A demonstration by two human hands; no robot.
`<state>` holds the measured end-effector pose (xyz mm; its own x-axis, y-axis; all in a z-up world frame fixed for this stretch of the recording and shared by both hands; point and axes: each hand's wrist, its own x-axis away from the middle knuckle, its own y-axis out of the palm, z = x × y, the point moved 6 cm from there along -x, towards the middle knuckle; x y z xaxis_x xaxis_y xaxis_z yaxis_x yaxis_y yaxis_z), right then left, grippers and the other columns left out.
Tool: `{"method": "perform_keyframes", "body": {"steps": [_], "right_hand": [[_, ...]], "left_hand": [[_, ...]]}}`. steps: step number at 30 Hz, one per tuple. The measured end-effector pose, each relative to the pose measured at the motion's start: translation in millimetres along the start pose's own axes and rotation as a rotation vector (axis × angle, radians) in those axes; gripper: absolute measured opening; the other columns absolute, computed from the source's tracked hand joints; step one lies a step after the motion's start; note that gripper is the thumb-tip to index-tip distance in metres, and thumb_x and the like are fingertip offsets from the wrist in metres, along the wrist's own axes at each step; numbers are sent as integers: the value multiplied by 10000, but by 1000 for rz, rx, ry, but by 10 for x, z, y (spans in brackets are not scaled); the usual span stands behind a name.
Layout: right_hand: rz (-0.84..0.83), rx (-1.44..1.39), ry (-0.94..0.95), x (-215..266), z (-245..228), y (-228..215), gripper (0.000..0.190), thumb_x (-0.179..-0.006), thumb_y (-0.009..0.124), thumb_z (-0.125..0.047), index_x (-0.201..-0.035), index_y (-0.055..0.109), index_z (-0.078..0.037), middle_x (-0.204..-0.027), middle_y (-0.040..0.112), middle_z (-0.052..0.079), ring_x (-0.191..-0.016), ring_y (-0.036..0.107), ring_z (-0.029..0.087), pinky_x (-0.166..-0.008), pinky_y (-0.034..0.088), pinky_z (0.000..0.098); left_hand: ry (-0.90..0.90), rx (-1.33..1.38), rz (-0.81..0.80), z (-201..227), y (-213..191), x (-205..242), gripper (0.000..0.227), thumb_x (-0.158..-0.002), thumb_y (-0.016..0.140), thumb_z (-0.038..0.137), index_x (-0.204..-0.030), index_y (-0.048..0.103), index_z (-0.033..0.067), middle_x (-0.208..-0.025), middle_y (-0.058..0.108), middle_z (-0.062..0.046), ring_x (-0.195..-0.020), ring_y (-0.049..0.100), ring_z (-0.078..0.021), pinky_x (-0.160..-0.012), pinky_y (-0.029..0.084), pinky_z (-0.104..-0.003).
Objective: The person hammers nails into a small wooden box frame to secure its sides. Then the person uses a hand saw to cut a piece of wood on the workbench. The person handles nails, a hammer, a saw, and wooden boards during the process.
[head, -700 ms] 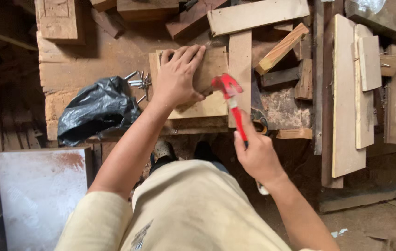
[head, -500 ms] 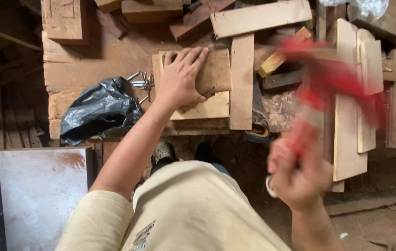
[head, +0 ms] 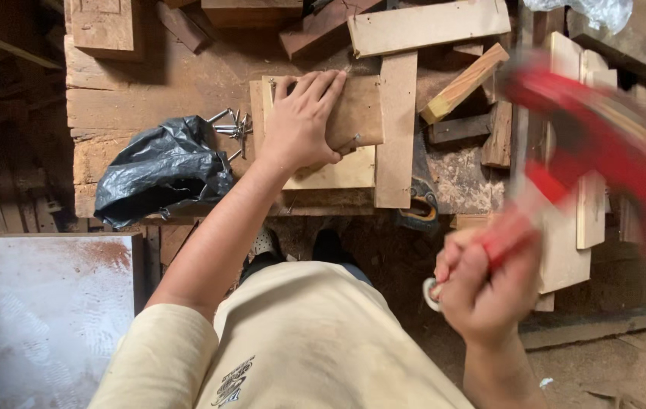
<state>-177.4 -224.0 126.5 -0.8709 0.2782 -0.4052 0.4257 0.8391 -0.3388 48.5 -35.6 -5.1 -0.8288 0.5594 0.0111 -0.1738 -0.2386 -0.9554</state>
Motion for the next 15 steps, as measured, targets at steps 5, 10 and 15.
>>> {"method": "perform_keyframes", "body": {"steps": [5,10,15], "right_hand": [[-499,734,151,-5,570,756,421,-1040,604,-142,-1418,486,-1,-750,670,202,-606,656,294,-541,539,418],[-305,686,-18,-116,245,251,443,-1050,591,-157,-1458,493,-16,-746,687,199,-600,663,261,-541,544,413],[97,8,-222,-194,-385,4,268,-1131,466,-294,-1351,534,-156,-834,672,-1,-624,642,63,-526,506,284]], "left_hand": [[-10,49,5,29,60,-22,1494,-486,946,585,-1608,109,63,-1562,413,-136,-1474,353,-276,-1227,188,-495],[-43,45,-17,12,131,-94,1580,-462,969,586,-1571,-19,46,-1533,421,-166,-1447,379,-294,-1223,182,-510],[-23,17,19,4,133,-49,1578,-496,968,593,-1583,-30,33,-1514,442,-200,-1447,393,-306,-1244,196,-497]]}}
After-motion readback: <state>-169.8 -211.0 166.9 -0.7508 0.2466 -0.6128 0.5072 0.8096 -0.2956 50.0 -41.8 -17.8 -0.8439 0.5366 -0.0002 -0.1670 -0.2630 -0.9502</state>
